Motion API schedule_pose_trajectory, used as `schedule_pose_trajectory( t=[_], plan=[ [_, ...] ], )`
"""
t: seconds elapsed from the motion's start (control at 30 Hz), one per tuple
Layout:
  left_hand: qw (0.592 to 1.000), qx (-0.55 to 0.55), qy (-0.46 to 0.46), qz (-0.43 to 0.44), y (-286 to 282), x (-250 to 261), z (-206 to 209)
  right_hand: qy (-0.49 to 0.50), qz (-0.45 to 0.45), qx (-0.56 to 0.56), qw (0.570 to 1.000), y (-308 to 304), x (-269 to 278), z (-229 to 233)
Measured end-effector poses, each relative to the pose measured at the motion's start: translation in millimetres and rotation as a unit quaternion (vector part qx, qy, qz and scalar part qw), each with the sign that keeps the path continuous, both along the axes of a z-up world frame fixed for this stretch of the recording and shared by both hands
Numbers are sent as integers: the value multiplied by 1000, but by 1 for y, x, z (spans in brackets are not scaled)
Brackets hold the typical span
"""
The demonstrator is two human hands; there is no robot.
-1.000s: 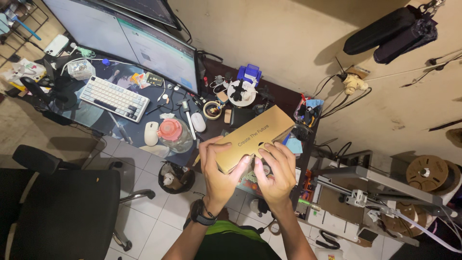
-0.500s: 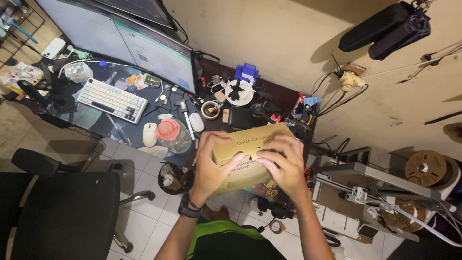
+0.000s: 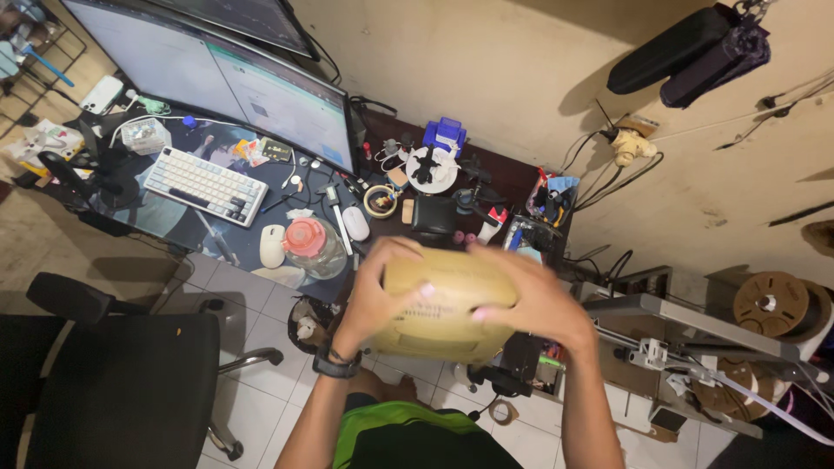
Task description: The person flattens empty cardboard boxes by hand at a desk, opening the flaps, pressing the boxes flat, and stacking the flattened cardboard pieces on the desk and floor.
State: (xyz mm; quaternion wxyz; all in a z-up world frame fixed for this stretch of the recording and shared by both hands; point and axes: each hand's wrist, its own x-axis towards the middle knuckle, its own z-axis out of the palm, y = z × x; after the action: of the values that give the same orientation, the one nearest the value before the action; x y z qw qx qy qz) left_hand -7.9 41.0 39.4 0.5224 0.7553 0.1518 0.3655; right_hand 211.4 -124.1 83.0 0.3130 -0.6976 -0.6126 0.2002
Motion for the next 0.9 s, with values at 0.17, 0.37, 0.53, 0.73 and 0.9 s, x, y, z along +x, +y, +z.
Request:
schedule_pose_trajectory(
  t=[0.17,0.37,0.53,0.73,0.9],
  plan=[
    [949,-275,-120,94,26,9,-65,68,-176,128,974,-21,25,-44],
    [834,-476,-249,125,45,11,-125,352,-298,188,867,-51,27,-130],
    [763,-590,-241,107,30,23,-146,457,-308,122,826,-43,-14,-196],
    [759,-615,-211,45,10,35,-182,595,-288,265,702,-30,-40,-210],
    [956,-256,-5,144,10,25,-180,435,-268,176,842,-38,-19,-148]
  ],
)
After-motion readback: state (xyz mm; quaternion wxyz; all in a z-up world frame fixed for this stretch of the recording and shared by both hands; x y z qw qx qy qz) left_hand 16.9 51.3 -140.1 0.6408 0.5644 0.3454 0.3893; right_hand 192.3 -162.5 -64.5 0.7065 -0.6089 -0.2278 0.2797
